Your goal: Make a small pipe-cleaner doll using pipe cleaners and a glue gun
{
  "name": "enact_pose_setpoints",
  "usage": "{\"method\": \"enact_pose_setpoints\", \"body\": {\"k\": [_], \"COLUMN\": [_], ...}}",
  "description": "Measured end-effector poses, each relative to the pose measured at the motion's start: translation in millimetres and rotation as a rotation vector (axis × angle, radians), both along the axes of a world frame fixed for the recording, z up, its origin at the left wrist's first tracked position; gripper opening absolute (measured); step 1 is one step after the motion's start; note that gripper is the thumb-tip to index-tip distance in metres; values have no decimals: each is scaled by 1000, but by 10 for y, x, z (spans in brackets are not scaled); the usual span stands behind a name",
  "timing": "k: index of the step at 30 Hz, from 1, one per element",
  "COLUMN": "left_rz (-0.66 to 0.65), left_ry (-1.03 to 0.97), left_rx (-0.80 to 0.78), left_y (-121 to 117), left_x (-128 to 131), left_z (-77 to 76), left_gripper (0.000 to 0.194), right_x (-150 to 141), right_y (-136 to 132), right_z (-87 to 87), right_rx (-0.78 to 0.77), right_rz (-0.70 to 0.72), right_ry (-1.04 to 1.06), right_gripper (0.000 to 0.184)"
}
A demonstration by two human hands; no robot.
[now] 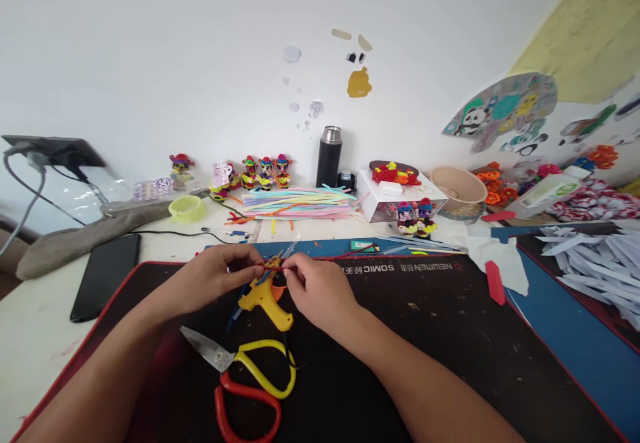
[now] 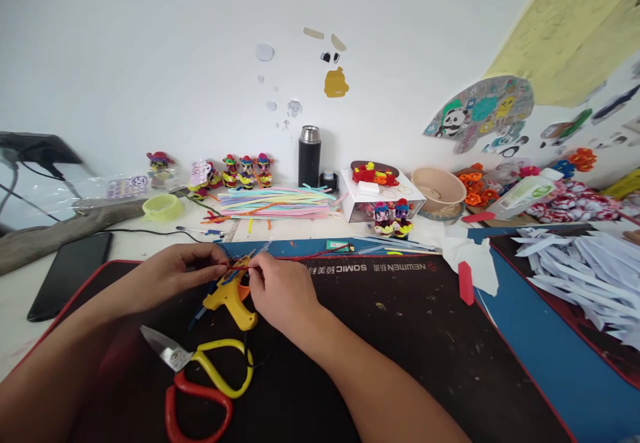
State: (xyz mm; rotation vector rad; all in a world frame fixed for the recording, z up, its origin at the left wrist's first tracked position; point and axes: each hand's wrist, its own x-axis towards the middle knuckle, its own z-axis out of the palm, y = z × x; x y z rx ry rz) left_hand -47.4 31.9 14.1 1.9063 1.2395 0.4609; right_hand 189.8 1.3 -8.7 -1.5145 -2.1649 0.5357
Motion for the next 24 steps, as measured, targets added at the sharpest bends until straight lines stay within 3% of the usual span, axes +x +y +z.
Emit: {"method": "enact_pose_setpoints", "body": {"k": [11, 24], "left_rz": [31, 6], "left_ry": [-86, -81], "left_rx": [-7, 2], "left_y": [-15, -29], "left_x": [34, 35], "left_z": [102, 85], "left_gripper": [48, 45], "right_x": [3, -7], "right_y": [-4, 1], "right_z": [2, -4], "right_rx": [9, 8], "right_rz": [10, 22], "right_ry": [4, -43], "right_gripper": [18, 18]}}
